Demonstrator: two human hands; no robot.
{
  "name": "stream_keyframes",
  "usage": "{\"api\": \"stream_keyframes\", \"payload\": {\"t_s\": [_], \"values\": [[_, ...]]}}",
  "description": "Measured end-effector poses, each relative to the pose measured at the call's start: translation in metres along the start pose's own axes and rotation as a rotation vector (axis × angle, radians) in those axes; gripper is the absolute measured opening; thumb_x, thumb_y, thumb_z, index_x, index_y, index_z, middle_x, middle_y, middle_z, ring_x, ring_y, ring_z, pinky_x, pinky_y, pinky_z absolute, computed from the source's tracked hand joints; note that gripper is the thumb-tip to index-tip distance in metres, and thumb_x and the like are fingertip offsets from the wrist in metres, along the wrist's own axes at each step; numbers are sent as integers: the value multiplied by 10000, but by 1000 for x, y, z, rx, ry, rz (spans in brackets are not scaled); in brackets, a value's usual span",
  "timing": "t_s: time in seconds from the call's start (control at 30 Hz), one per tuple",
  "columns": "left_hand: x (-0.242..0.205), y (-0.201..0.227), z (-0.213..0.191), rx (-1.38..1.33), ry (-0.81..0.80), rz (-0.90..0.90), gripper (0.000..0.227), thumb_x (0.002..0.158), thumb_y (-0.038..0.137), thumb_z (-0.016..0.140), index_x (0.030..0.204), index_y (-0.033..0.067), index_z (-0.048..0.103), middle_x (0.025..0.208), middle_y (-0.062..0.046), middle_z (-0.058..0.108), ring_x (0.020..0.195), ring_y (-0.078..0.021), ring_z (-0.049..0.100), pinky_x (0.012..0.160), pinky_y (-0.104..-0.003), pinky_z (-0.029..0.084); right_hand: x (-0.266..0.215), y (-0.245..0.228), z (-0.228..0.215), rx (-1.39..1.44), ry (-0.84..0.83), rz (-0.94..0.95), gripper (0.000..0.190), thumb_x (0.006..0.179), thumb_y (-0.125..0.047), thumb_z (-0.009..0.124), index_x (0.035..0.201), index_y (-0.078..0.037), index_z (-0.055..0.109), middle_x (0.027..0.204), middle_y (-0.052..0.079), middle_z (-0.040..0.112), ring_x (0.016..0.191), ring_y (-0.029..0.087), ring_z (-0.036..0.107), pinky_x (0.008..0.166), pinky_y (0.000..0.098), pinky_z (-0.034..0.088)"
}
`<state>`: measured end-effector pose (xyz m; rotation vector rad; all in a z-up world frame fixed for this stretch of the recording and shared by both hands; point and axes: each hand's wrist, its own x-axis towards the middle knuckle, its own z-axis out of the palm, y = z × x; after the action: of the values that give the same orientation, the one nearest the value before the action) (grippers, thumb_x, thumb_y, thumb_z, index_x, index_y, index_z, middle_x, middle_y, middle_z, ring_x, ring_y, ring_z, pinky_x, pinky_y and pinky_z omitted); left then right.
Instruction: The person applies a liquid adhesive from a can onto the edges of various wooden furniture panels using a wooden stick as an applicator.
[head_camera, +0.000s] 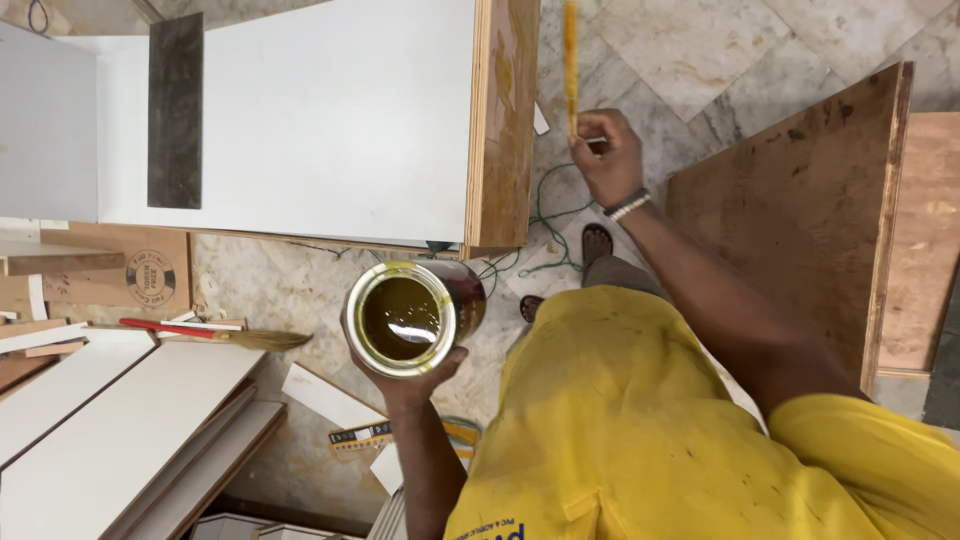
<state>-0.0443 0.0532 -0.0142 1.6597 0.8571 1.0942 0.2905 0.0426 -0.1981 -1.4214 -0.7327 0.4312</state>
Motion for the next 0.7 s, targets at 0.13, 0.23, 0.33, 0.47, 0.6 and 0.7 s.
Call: {"api": "stream_keyframes", "payload": {"t_s": [0.13,0.23,0.33,0.47,0.6,0.7], "values": [[11,1,1,29,3,25,1122,584,411,1011,1472,10,453,1356,-104,614,1215,-230,640,1077,-407,575,13,21,24,-57,-32,-147,256,965,55,696,1205,-21,650,1082,105,647,939,164,705,789,286,591],[19,1,4,55,7,23,1123,586,397,1008,1480,10,448,1357,-100,607,1194,-223,633,1063,-409,575,14,19,35,-35,-73,-113,264,939,51,695,1191,-24,676,1066,123,647,909,164,710,769,284,605],[19,0,8,30,28,0,1139,595,381,1018,1495,16,423,1381,-104,588,1244,-237,618,1059,-423,581,3,12,33,-59,-70,-130,271,921,28,706,1186,-21,679,1079,144,652,897,207,707,753,312,598],[21,-7,12,-3,46,13,1178,621,361,1025,1545,36,370,1473,-111,534,1343,-249,570,1135,-440,550,-14,-3,29,-131,-148,-273,237,888,-10,725,1118,-40,679,1027,122,667,890,275,674,781,372,559],[28,-15,2,5,17,15,1180,625,345,1022,1559,49,366,1485,-101,533,1340,-242,571,1142,-426,540,-33,-20,18,-85,-186,-249,231,911,-14,753,1137,-36,712,949,72,678,845,251,653,784,370,531],[41,-14,-5,0,-35,20,1125,619,342,1000,1544,28,442,1384,-104,588,1255,-233,608,1081,-408,559,-14,-20,22,-67,-95,-95,252,920,23,713,1164,-32,729,954,71,658,795,169,651,711,290,534]]}}
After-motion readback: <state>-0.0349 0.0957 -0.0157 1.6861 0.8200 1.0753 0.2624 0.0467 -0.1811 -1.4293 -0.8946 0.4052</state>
